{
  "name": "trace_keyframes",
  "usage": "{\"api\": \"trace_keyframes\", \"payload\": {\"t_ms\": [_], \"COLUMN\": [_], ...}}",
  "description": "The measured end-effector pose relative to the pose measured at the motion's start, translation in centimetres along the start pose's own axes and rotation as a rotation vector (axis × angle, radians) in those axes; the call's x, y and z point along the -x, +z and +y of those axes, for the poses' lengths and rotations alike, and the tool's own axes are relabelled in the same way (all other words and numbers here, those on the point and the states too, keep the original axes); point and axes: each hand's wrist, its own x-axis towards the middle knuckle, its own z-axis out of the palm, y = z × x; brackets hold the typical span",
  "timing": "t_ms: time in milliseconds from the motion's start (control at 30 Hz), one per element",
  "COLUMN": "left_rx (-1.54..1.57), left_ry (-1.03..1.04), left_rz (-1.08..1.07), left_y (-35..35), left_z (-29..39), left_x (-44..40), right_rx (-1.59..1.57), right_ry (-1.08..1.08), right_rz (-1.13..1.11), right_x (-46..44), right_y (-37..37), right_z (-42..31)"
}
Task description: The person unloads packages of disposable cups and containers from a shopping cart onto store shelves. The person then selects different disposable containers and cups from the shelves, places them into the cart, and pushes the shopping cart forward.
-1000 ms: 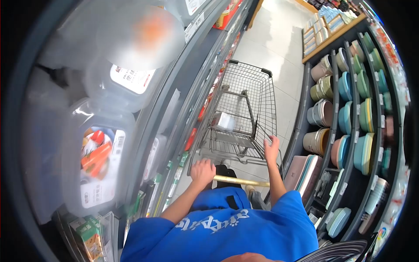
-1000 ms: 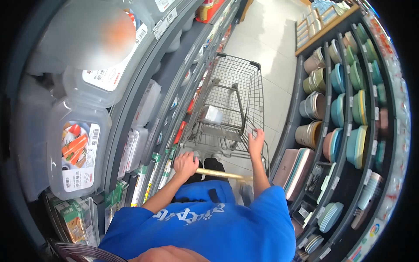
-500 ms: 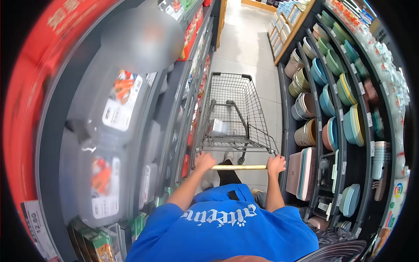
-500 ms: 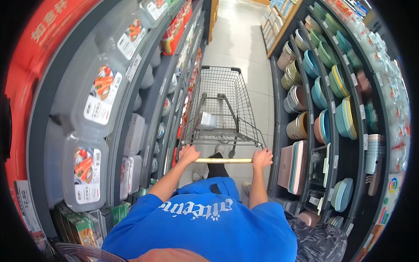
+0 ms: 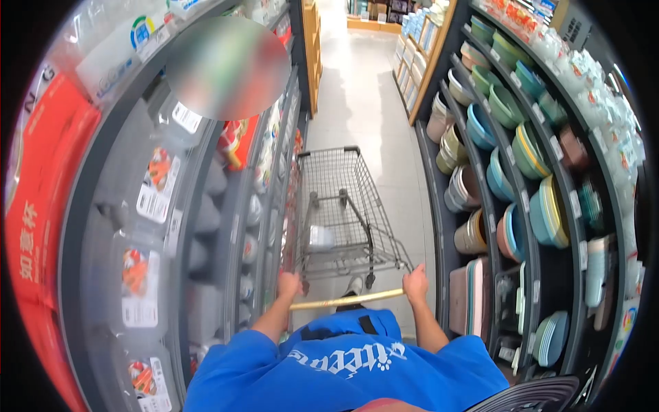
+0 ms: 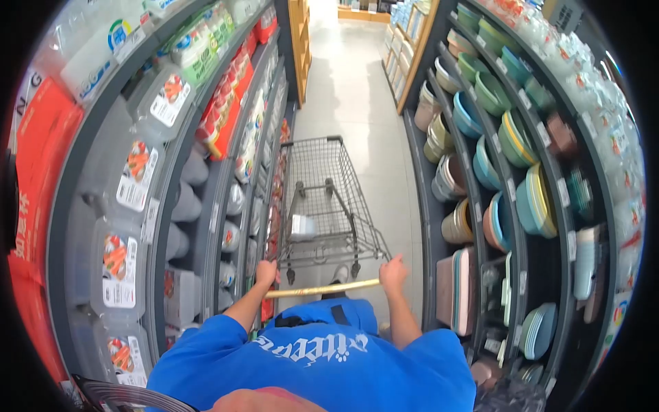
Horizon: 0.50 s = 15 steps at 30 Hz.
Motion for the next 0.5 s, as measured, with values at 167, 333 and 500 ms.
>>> {"api": "trace_keyframes", "payload": {"t_ms": [167, 333, 500], "left_rx": [-0.188, -0.050, -0.002], "left_ry": [-0.043, -0.070, -0.112], "left_rz": [0.045, 0.093, 0.095], "left_y": [0.3, 0.7, 0.2], "left_z": [2.0, 3.2, 7.5], "left_x": [-3.3, -6.3, -8.1], "right_rx": [0.068, -0.002, -0.085], "right_ry": [-0.079, -0.058, -0.083], "right_rz": [-0.120, -0.192, -0.179], "right_x": [-6.4, -10.0, -14.6], "right_y": [1.4, -0.7, -0.2], "right_z": [-0.7, -3.7, -6.0]}}
